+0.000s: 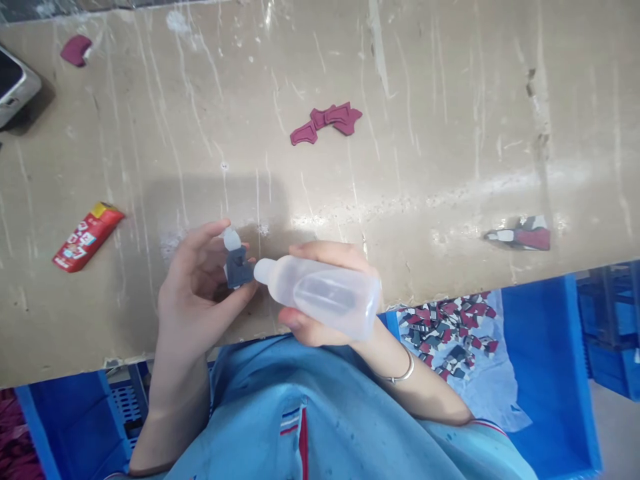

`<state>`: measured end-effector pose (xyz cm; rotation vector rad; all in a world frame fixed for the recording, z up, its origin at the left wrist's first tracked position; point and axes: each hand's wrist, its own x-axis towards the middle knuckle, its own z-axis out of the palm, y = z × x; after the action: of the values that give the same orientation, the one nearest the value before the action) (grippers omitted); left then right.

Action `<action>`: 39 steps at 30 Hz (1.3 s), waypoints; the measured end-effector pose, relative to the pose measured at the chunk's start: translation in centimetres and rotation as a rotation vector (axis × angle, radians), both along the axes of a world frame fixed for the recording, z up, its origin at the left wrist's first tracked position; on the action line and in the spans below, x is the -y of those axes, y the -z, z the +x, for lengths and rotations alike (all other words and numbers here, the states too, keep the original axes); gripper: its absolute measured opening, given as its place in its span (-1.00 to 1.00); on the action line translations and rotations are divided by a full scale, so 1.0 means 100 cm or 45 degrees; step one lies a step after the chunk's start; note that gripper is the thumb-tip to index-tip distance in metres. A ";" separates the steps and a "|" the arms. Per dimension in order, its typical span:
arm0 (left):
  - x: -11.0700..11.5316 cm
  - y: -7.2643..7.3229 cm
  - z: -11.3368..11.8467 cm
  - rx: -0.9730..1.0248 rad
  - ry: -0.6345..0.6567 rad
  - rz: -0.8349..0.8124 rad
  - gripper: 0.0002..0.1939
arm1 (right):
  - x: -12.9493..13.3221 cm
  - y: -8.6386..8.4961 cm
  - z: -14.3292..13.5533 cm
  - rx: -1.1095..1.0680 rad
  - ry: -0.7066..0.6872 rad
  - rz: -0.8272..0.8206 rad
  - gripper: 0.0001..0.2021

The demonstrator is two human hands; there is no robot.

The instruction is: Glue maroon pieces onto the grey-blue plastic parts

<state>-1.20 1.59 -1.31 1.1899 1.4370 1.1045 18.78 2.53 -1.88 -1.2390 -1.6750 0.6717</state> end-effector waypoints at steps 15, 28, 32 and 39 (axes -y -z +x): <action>0.002 -0.001 0.000 -0.047 0.010 -0.058 -0.36 | -0.004 0.000 -0.011 -0.050 0.096 0.165 -0.70; 0.002 0.008 -0.009 -0.095 0.037 -0.063 -0.42 | -0.055 0.000 0.054 -0.954 -0.056 -0.760 -0.49; 0.005 0.008 -0.007 -0.072 -0.028 -0.107 -0.43 | -0.081 0.001 0.097 -1.019 0.014 -0.660 -0.57; 0.007 0.002 0.002 -0.040 -0.080 -0.195 -0.43 | -0.071 -0.005 0.060 -0.477 -0.311 -0.653 -0.22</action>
<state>-1.00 0.87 -1.55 1.0644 1.5632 1.0025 24.83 9.67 -1.38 -1.1593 -1.3888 1.4574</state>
